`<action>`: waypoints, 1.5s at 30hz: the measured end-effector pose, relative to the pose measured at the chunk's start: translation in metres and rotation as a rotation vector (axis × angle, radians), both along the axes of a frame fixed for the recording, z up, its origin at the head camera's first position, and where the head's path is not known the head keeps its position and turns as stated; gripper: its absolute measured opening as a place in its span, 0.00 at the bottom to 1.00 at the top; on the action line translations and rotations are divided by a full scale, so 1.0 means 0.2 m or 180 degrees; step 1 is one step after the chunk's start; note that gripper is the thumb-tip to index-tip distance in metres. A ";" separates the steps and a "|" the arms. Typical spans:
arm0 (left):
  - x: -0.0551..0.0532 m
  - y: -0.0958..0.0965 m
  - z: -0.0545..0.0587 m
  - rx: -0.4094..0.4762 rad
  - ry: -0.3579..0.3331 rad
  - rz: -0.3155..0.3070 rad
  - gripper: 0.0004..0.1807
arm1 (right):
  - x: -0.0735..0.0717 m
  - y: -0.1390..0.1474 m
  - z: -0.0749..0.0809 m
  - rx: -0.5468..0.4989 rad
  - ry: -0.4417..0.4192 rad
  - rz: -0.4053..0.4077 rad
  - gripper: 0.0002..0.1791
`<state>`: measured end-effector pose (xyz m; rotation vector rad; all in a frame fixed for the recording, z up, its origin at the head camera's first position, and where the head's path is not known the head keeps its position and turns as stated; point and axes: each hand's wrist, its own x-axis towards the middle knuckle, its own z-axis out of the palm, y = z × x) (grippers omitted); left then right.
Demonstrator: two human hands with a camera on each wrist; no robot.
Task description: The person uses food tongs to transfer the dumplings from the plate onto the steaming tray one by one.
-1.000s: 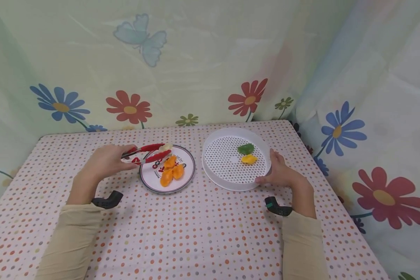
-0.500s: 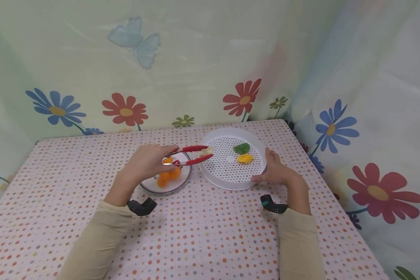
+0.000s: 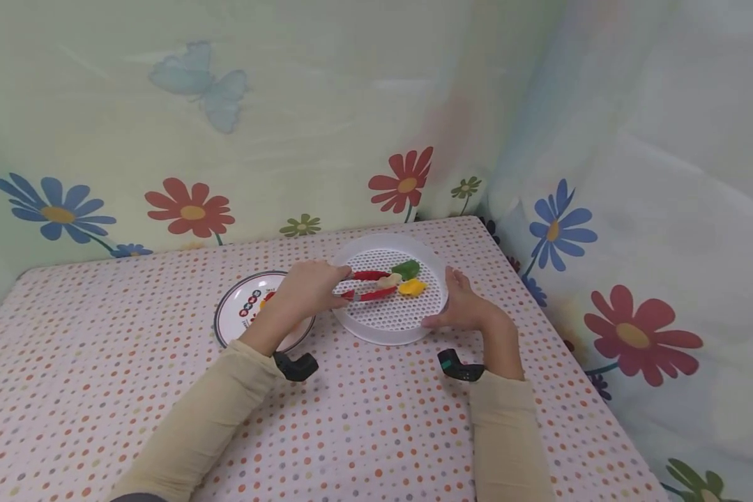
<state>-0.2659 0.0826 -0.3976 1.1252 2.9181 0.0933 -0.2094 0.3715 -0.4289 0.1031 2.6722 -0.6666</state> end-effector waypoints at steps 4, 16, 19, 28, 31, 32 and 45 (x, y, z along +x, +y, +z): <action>-0.01 0.00 -0.01 0.0024 -0.0030 0.0037 0.24 | -0.01 0.00 -0.01 0.0013 -0.0013 0.0007 0.74; -0.02 0.01 0.00 -0.0072 -0.0177 0.0163 0.25 | -0.01 -0.02 0.00 0.0023 -0.0051 -0.0039 0.74; -0.02 -0.01 0.00 -0.0106 -0.0203 0.0244 0.28 | -0.03 -0.03 -0.02 -0.0014 -0.0052 -0.0037 0.74; 0.03 -0.19 0.01 0.0254 -0.0045 0.0502 0.46 | -0.05 -0.03 -0.06 0.0023 -0.0035 -0.0027 0.74; 0.07 -0.29 0.03 0.0416 0.0049 0.0606 0.50 | -0.03 0.01 -0.04 0.0075 -0.0018 -0.0049 0.74; 0.09 -0.34 0.03 0.0443 0.0095 0.0645 0.51 | -0.03 0.02 -0.03 0.0078 -0.0012 -0.0060 0.74; 0.40 -0.91 -0.08 0.0403 0.0555 0.1059 0.56 | -0.06 0.01 -0.08 -0.0067 0.0028 0.0035 0.74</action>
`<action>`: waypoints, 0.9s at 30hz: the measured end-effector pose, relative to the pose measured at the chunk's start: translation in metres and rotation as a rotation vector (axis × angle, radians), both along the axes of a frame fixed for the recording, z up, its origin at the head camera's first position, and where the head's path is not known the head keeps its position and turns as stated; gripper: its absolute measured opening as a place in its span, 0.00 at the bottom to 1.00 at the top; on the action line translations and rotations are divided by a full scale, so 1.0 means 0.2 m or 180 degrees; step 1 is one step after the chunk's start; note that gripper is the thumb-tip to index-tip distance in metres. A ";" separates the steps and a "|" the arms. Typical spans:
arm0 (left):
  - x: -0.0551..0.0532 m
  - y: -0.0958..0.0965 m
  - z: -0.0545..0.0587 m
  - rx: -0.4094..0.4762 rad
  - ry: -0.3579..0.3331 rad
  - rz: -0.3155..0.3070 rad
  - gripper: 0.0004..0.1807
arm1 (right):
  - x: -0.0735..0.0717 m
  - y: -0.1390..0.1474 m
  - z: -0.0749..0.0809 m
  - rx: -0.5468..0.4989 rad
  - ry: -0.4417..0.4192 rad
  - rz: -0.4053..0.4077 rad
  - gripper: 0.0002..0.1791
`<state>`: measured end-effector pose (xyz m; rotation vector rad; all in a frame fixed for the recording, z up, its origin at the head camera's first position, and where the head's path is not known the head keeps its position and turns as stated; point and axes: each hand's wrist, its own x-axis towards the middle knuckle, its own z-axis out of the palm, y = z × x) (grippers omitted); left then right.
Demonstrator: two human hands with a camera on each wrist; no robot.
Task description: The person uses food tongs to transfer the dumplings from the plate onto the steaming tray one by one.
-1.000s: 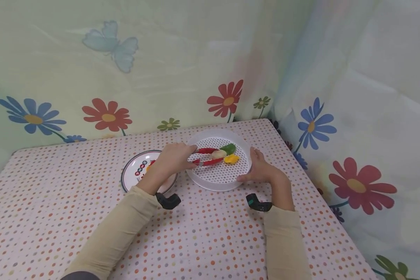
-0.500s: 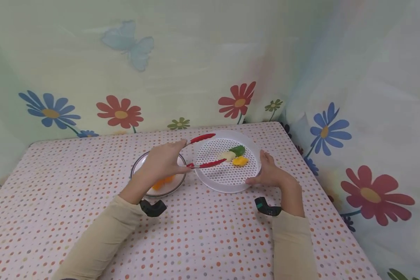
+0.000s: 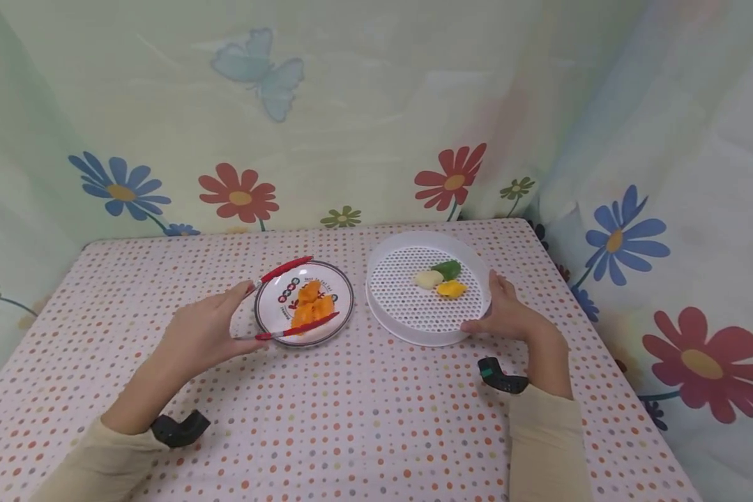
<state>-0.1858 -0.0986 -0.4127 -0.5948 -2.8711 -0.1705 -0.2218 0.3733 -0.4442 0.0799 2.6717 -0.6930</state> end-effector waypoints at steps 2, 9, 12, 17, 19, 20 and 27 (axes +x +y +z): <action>0.04 -0.03 -0.01 -0.0064 0.0004 0.0025 0.55 | 0.00 0.01 -0.01 0.0000 0.0000 -0.0005 0.74; 0.12 -0.06 -0.01 -0.0277 -0.0230 0.0154 0.47 | 0.00 0.01 -0.01 0.0008 0.0004 -0.0011 0.74; 0.14 -0.06 0.00 -0.0341 -0.0377 0.0225 0.44 | 0.00 0.00 0.00 -0.0045 -0.0011 0.0000 0.73; 0.15 -0.06 0.01 -0.0330 -0.0531 0.0294 0.39 | 0.00 -0.02 0.00 -0.0084 -0.0034 0.0022 0.73; 0.15 -0.05 0.02 -0.0305 -0.0599 0.0315 0.37 | 0.00 -0.01 0.00 -0.0059 -0.0038 0.0032 0.74; 0.15 -0.04 0.02 -0.0297 -0.0645 0.0326 0.36 | -0.01 -0.01 0.00 -0.0050 -0.0043 0.0028 0.74; 0.12 0.02 0.04 -0.0279 -0.0996 0.0396 0.35 | -0.01 0.01 -0.01 -0.0002 -0.0043 -0.0010 0.76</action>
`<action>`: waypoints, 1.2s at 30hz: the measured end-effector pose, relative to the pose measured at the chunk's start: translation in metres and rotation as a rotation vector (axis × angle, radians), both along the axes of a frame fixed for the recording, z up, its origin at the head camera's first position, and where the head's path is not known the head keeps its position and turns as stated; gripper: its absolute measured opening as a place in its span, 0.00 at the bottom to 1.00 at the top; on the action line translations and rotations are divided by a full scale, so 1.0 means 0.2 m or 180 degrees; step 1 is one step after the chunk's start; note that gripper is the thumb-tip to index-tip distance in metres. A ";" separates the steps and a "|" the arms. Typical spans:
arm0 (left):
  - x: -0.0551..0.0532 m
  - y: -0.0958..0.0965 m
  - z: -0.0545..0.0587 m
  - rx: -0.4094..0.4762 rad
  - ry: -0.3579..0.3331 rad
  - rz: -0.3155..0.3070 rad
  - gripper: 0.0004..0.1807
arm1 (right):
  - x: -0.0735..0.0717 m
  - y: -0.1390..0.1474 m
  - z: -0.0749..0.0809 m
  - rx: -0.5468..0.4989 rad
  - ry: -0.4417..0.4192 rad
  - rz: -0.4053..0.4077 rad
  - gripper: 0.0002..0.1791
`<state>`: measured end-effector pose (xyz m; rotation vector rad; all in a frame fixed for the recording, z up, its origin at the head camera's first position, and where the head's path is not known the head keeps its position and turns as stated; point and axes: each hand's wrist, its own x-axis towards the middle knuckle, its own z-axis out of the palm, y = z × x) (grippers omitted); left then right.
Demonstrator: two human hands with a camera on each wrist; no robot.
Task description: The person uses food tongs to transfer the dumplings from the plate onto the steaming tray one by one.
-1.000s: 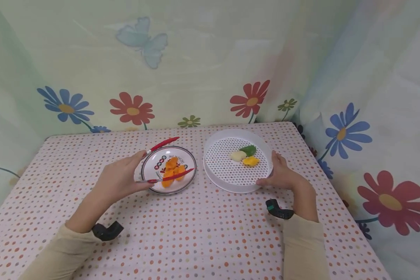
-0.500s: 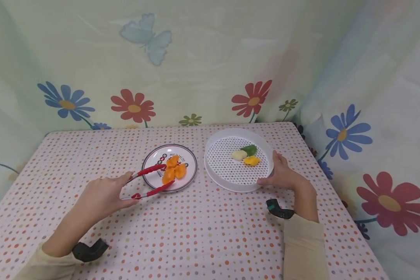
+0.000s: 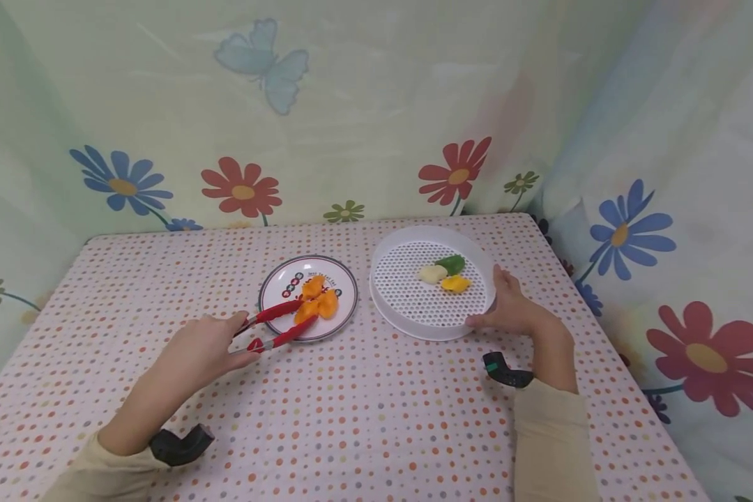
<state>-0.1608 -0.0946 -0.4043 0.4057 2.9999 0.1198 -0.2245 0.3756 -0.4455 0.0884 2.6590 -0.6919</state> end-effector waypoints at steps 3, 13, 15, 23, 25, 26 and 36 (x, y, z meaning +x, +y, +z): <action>-0.01 0.01 0.00 0.0053 -0.0111 0.0071 0.33 | 0.00 0.00 0.00 -0.0014 0.0000 0.0014 0.76; -0.06 -0.03 -0.02 0.0340 -0.0226 0.0001 0.30 | 0.01 0.01 0.01 -0.0039 -0.0036 -0.0002 0.77; -0.07 -0.05 -0.03 0.0424 -0.0248 -0.0016 0.29 | 0.01 0.00 0.00 -0.0044 -0.0037 -0.0013 0.76; -0.09 -0.11 0.00 0.0703 -0.0199 -0.0026 0.27 | 0.01 0.00 0.02 -0.0002 -0.0014 -0.0024 0.74; -0.08 -0.12 0.02 0.0757 -0.0135 -0.0036 0.28 | 0.01 0.00 0.03 0.0010 -0.0023 -0.0018 0.74; -0.07 -0.11 0.04 0.0757 -0.0100 -0.0041 0.30 | 0.02 0.00 0.04 0.0003 -0.0026 -0.0014 0.74; -0.12 0.24 0.20 0.0569 0.0248 -0.0522 0.35 | 0.02 -0.01 0.02 -0.0078 -0.0031 0.0017 0.74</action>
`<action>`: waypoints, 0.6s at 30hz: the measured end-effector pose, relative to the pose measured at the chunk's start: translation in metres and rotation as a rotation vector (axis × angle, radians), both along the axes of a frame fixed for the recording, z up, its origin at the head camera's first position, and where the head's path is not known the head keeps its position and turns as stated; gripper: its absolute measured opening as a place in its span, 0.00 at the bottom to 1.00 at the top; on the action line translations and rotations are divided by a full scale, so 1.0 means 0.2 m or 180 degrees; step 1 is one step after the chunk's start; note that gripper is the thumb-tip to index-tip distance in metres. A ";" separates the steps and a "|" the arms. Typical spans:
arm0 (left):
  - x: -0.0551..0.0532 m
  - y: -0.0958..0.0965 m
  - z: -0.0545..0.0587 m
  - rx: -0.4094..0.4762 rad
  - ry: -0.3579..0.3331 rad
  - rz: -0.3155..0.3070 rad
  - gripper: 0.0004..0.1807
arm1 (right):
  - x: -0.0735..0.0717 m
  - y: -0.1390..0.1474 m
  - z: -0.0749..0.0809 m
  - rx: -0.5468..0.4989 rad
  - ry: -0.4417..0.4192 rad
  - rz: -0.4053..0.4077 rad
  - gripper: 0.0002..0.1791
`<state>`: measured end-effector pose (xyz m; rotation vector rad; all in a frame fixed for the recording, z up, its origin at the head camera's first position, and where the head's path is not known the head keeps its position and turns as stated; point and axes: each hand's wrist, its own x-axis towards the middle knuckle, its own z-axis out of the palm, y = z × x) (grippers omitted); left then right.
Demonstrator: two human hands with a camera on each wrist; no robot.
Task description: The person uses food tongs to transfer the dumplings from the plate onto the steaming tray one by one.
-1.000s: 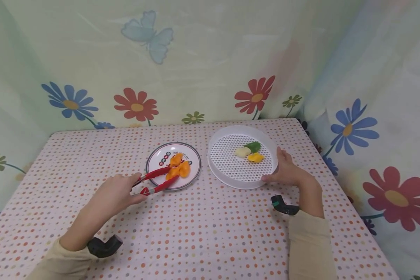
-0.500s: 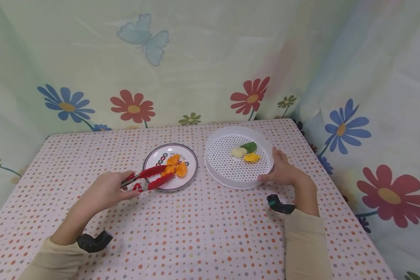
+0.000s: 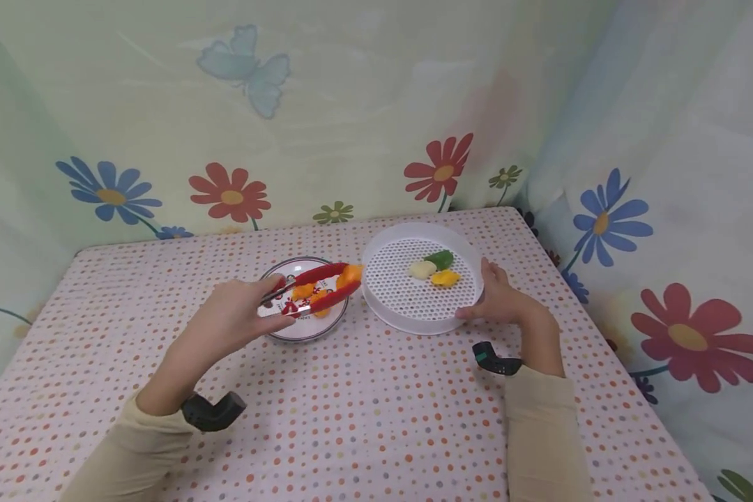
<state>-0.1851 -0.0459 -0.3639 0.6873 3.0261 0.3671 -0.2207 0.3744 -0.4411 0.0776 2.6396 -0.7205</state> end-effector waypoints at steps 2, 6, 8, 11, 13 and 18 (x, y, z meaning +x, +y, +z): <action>-0.05 0.11 0.01 -0.0007 0.0076 -0.0218 0.32 | 0.00 0.00 -0.01 -0.0003 -0.0008 -0.0023 0.74; -0.17 0.32 -0.02 -0.0048 0.0113 -0.0555 0.28 | 0.01 0.00 -0.02 0.0018 -0.0001 -0.0073 0.74; -0.22 0.41 -0.05 -0.0131 0.0097 -0.0679 0.28 | 0.02 0.00 -0.02 0.0056 0.0011 -0.0062 0.73; -0.27 0.50 -0.09 -0.0274 0.0057 -0.0789 0.25 | 0.02 -0.01 -0.01 0.0093 0.0011 -0.0039 0.72; -0.29 0.54 -0.12 -0.0315 0.0025 -0.0822 0.25 | 0.02 -0.01 -0.01 0.0094 0.0006 -0.0027 0.72; -0.29 0.60 -0.14 -0.0325 -0.0020 -0.0814 0.28 | 0.02 0.00 0.02 0.0095 0.0007 -0.0044 0.71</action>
